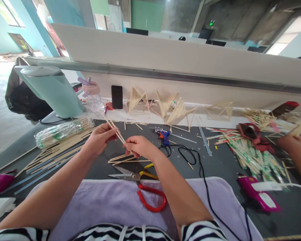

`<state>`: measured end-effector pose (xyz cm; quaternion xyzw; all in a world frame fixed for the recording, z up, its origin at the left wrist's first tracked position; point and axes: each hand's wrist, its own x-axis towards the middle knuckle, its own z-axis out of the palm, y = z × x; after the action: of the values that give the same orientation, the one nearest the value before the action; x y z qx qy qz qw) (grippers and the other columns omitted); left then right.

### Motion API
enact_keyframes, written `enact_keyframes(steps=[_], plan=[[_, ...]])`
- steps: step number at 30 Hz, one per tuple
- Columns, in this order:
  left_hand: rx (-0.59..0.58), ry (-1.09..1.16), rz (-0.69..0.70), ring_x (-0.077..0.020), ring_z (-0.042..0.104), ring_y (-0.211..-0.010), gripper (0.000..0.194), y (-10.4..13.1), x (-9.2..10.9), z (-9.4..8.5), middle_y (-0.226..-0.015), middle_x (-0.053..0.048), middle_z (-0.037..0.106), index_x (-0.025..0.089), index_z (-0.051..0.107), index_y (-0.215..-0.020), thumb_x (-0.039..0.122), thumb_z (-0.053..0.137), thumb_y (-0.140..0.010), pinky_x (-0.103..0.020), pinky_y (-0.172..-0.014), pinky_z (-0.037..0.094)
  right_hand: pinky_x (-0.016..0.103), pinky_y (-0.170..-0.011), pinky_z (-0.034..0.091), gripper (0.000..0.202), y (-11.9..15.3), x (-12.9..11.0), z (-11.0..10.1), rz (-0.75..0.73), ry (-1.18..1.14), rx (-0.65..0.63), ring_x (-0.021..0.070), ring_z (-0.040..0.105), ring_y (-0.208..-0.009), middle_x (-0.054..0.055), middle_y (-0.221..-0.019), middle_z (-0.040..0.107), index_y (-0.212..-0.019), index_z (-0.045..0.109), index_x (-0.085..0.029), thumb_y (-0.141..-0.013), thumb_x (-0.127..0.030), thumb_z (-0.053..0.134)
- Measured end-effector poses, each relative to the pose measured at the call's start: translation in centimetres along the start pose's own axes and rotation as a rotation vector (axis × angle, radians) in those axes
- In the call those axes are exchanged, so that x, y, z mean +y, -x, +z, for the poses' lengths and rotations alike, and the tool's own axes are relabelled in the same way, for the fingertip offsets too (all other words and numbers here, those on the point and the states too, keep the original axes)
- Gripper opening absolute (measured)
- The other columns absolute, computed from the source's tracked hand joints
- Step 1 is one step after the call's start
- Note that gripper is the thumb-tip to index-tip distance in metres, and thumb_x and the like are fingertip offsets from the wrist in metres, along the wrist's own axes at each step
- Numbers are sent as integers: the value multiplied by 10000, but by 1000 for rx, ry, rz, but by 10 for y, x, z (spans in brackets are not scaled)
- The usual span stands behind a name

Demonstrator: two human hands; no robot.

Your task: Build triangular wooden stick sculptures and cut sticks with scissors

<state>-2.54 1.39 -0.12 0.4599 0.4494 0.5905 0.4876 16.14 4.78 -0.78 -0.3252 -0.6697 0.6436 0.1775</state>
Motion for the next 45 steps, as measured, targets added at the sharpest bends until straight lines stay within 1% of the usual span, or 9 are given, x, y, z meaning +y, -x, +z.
enact_keyframes(steps=[5, 10, 13, 19, 26, 30, 34, 39, 45], plan=[[5, 61, -23, -82, 573, -587, 262, -6, 11, -16, -686, 0, 622, 137, 614, -767, 363, 734, -711, -195, -552, 485, 174, -372, 354, 285, -3, 9, -1, 19, -167, -87, 48, 472, -380, 20, -709, 691, -947, 639, -159, -823, -416, 617], [19, 73, -52, -77, 577, -561, 273, -9, 12, -20, -664, -4, 632, 128, 613, -753, 357, 750, -693, -191, -551, 493, 193, -406, 438, 293, -5, 16, -3, 71, -289, -138, 70, 535, -440, 21, -754, 693, -991, 643, -164, -784, -369, 678], [3, 70, -51, -75, 578, -553, 249, -9, 10, -21, -656, 2, 628, 129, 615, -766, 340, 736, -716, -191, -553, 498, 185, -409, 436, 288, -6, 19, -1, 91, -295, -146, 62, 529, -439, 11, -728, 682, -985, 651, -162, -778, -361, 687], [-40, 59, -48, -82, 591, -572, 239, -6, 7, -16, -689, 1, 644, 132, 619, -779, 330, 737, -715, -209, -570, 507, 181, -397, 431, 309, -7, 21, 3, 93, -243, -144, 65, 524, -418, 11, -676, 675, -930, 646, -147, -787, -420, 667], [-75, 19, -45, -86, 600, -609, 326, -3, 7, -15, -764, -36, 693, 128, 677, -957, 344, 734, -720, -210, -596, 502, 186, -382, 436, 284, -7, 22, 6, 89, -209, -198, 77, 533, -399, 8, -639, 664, -803, 586, -156, -784, -428, 667], [-130, 2, -116, -67, 576, -548, 336, -1, 6, -14, -785, -47, 700, 128, 685, -962, 379, 715, -741, -193, -531, 479, 185, -392, 442, 286, -6, 22, 7, 77, -213, -223, 79, 547, -411, 9, -646, 666, -772, 572, -159, -792, -431, 660], [-176, 10, -178, -81, 594, -558, 335, 0, 4, -12, -770, -55, 702, 116, 686, -886, 401, 735, -716, -198, -520, 487, 182, -387, 428, 294, -4, 19, 8, 79, -215, -206, 82, 551, -407, 7, -640, 664, -795, 587, -158, -789, -442, 664], [-123, 25, -182, -78, 599, -551, 310, -3, 5, -14, -731, -51, 701, 110, 682, -838, 394, 731, -727, -189, -529, 494, 226, -491, 509, 342, -3, 17, 4, 86, -249, -191, 102, 616, -509, 36, -788, 691, -955, 642, -158, -804, -465, 647], [-36, 2, -190, -82, 600, -534, 312, -4, 9, -16, -706, -58, 702, 107, 677, -833, 390, 738, -717, -186, -511, 493, 246, -545, 518, 389, -2, 19, 1, 21, -173, -213, 113, 641, -580, 69, -933, 702, -1096, 651, -166, -807, -426, 654]])
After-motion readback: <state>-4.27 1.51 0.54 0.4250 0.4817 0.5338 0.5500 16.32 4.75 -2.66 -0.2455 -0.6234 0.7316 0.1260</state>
